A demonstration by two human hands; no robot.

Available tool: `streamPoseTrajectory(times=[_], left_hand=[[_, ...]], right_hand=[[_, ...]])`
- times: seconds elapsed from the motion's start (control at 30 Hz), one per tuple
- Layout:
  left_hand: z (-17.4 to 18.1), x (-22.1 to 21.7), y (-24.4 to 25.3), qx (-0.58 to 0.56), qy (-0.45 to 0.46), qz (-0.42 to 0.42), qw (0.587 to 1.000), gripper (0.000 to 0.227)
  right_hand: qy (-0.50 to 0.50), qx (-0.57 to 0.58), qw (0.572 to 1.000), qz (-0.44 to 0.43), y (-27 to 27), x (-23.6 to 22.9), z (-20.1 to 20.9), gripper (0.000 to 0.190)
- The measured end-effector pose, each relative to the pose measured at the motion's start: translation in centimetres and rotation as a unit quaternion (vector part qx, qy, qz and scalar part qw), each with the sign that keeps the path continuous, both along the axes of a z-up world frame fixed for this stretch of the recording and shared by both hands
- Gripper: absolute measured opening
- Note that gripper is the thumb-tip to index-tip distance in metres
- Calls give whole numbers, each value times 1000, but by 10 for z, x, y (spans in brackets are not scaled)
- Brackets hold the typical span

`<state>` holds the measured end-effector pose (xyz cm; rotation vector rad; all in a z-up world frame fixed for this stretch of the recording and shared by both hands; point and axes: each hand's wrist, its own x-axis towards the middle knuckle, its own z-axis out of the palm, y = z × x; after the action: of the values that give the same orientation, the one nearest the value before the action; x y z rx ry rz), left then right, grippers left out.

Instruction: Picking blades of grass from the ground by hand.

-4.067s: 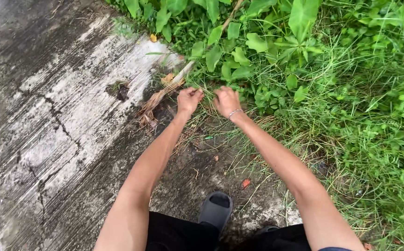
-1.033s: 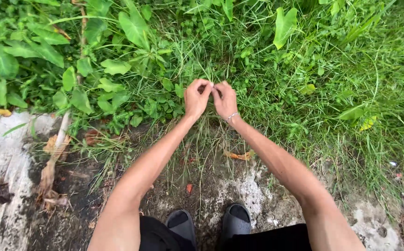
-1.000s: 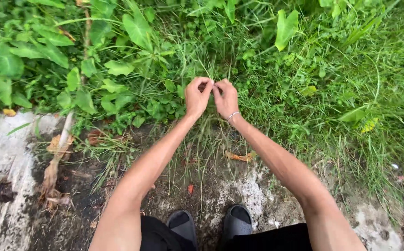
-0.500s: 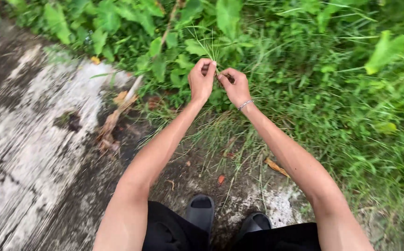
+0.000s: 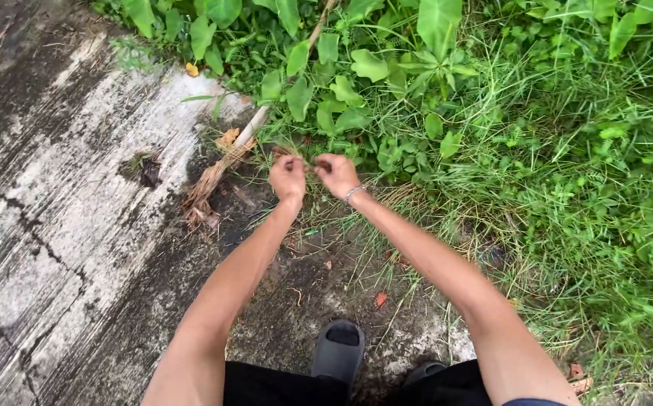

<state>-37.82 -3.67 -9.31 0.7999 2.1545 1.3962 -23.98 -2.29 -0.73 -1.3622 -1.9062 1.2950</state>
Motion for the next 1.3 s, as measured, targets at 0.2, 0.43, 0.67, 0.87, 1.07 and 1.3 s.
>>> streamPoseTrajectory(times=[0.2,0.43,0.67,0.87,1.07,1.3], left_hand=[[-29,6,12,-86,5,68,994,45],[-32,89,50,-97,85,-169,977,15],[-39,138,29,-218,71,-390,892,29],[-45,131,31,-229,74,-407,881,31],[-16,129,30,-174,10,-422,889,31],[0,151,40,-109,-23,-413,904,26]], right_hand=[[-45,132,989,55,6,23,-8,35],[5,323,943,-85,-13,100,-20,5],[-98,180,966,-159,-17,167,-61,14],[-140,4,983,-119,-4,176,-42,31],[-178,-42,978,-96,15,174,-62,36],[-153,-30,984,-87,29,164,-44,38]])
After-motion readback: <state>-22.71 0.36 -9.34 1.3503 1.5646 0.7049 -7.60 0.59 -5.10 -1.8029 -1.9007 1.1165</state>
